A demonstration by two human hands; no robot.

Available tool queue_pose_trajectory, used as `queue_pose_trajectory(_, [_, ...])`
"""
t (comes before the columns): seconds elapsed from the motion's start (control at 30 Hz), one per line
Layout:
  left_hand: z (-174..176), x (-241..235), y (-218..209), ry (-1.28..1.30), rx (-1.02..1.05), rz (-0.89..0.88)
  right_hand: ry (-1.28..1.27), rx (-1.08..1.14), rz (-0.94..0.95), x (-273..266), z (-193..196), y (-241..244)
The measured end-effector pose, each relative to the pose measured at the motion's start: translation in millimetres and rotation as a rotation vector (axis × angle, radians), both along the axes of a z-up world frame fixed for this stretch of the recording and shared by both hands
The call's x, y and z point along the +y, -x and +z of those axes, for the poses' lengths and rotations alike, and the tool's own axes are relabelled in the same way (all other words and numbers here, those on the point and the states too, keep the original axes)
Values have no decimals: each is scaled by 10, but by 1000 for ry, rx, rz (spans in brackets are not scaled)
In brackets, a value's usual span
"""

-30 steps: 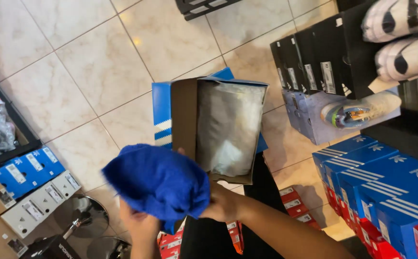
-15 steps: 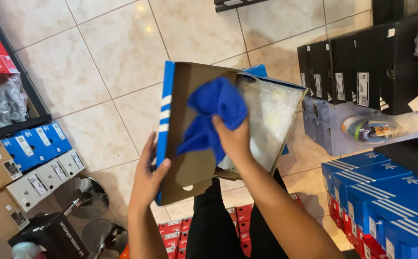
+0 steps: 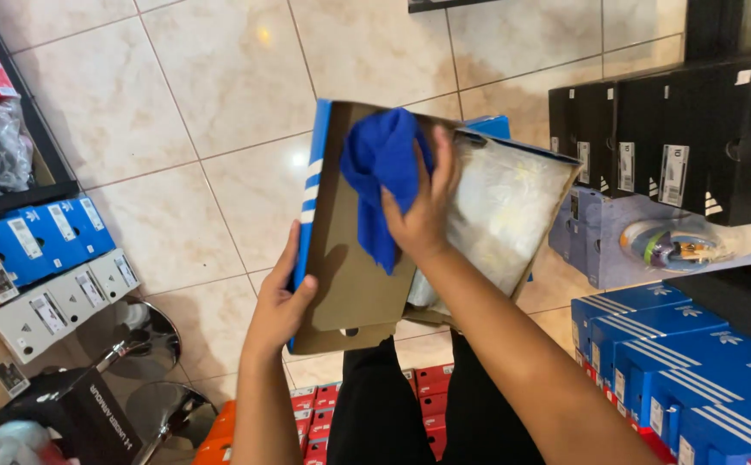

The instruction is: Wiping down shoeboxes and shoes with a cloth and organizing them in a storage area

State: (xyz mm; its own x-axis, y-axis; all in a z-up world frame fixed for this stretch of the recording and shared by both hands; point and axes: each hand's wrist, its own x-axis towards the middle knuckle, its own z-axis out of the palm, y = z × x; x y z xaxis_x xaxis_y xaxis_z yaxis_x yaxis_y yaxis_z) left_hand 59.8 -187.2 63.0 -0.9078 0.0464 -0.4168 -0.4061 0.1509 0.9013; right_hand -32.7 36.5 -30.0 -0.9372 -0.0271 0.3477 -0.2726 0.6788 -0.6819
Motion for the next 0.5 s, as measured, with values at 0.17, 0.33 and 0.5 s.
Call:
queue_pose_trajectory(0.17, [-404,-134,-142,-55,15,20,-20,149,468,-350,-202,-491])
queue_pose_trajectory(0.33, [-144,-17,102,-83,30,37,83,-23,96,177,36,175])
queue_pose_trajectory(0.5, [-218,-47,130,-80,39,17,-224,27,142,-98,-313,-396])
